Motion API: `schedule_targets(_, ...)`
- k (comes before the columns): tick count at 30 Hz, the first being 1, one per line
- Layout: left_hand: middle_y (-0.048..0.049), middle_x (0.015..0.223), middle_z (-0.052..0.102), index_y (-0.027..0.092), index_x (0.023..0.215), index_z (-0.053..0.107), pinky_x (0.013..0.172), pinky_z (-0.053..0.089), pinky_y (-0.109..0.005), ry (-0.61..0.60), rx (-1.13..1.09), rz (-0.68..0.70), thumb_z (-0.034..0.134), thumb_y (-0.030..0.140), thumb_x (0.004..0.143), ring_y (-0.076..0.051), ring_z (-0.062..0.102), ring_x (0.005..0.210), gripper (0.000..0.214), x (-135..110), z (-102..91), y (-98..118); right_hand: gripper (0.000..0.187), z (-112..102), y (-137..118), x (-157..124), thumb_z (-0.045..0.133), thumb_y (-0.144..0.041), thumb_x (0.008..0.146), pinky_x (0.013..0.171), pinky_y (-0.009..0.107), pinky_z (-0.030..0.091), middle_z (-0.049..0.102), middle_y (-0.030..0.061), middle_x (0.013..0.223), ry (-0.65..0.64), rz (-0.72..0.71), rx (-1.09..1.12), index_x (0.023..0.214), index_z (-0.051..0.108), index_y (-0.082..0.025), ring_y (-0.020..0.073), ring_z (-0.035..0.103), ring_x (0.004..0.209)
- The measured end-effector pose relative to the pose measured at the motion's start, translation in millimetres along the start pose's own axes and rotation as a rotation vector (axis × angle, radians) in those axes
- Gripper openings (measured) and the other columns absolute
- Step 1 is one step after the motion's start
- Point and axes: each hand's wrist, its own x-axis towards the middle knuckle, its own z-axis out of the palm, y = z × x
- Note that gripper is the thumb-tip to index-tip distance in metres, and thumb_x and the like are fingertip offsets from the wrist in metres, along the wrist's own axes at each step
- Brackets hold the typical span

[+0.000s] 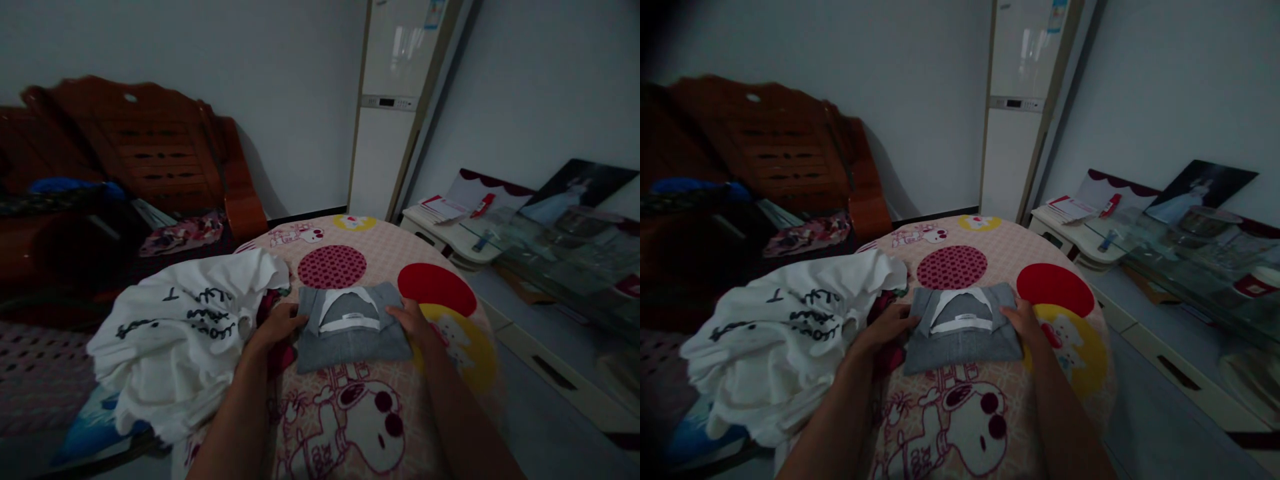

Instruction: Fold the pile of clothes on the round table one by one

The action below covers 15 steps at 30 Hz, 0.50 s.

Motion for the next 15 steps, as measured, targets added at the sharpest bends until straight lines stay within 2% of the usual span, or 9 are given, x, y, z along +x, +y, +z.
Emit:
schedule_targets(3,0.0006,0.051,0.059,0.019,0.063,0.058,0.055,0.038,-0.024,0.169,0.323,0.058,0.061,0.027,0.072,-0.017,0.057,0.055,0.013,10.2,-0.4,23.0,0.035,-6.0,-0.7,-9.4,0.071,-0.041,0.060,0.063,0.030,0.051,0.073,0.0061,0.078,0.080,-0.034,0.055,0.082,0.072,-0.013,0.0229,0.065,0.072)
schedule_targets(6,0.0014,0.048,0.058,0.019,0.072,0.062,0.059,0.039,-0.025,0.256,0.425,0.085,0.058,0.021,0.077,-0.018,0.061,0.056,0.007,34.0,14.5,57.8,0.037,-18.7,-0.6,-16.8,0.070,-0.044,0.062,0.059,0.028,0.048,0.071,0.0051,0.074,0.251,-0.017,0.119,0.081,0.071,-0.012,0.0207,0.062,0.067)
schedule_targets(8,0.0003,0.055,0.064,0.018,0.084,0.066,0.060,0.042,-0.025,0.274,0.350,0.094,0.055,0.021,0.082,-0.018,0.062,0.055,0.011,56.2,34.2,81.7,0.038,-30.9,0.4,-21.1,0.070,-0.045,0.062,0.055,0.027,0.045,0.068,0.0038,0.069,0.420,0.012,0.124,0.080,0.070,-0.012,0.0186,0.059,0.062)
schedule_targets(11,-0.0021,0.066,0.069,0.017,0.088,0.067,0.065,0.046,-0.025,0.341,0.252,0.216,0.056,0.019,0.084,-0.017,0.065,0.060,0.012,93.3,71.7,112.9,0.035,-51.5,4.6,-26.1,0.070,-0.044,0.062,0.053,0.026,0.041,0.064,0.0025,0.064,0.672,0.043,0.053,0.076,0.069,-0.012,0.0175,0.056,0.060)
schedule_targets(15,-0.0046,0.077,0.071,0.018,0.091,0.067,0.077,0.049,-0.028,0.402,0.238,0.383,0.059,0.019,0.084,-0.018,0.068,0.076,0.011,138.7,118.5,156.0,0.039,-76.5,14.0,-23.2,0.069,-0.044,0.064,0.057,0.027,0.044,0.069,0.0053,0.073,0.863,0.034,0.045,0.085,0.071,-0.011,0.0200,0.060,0.068)
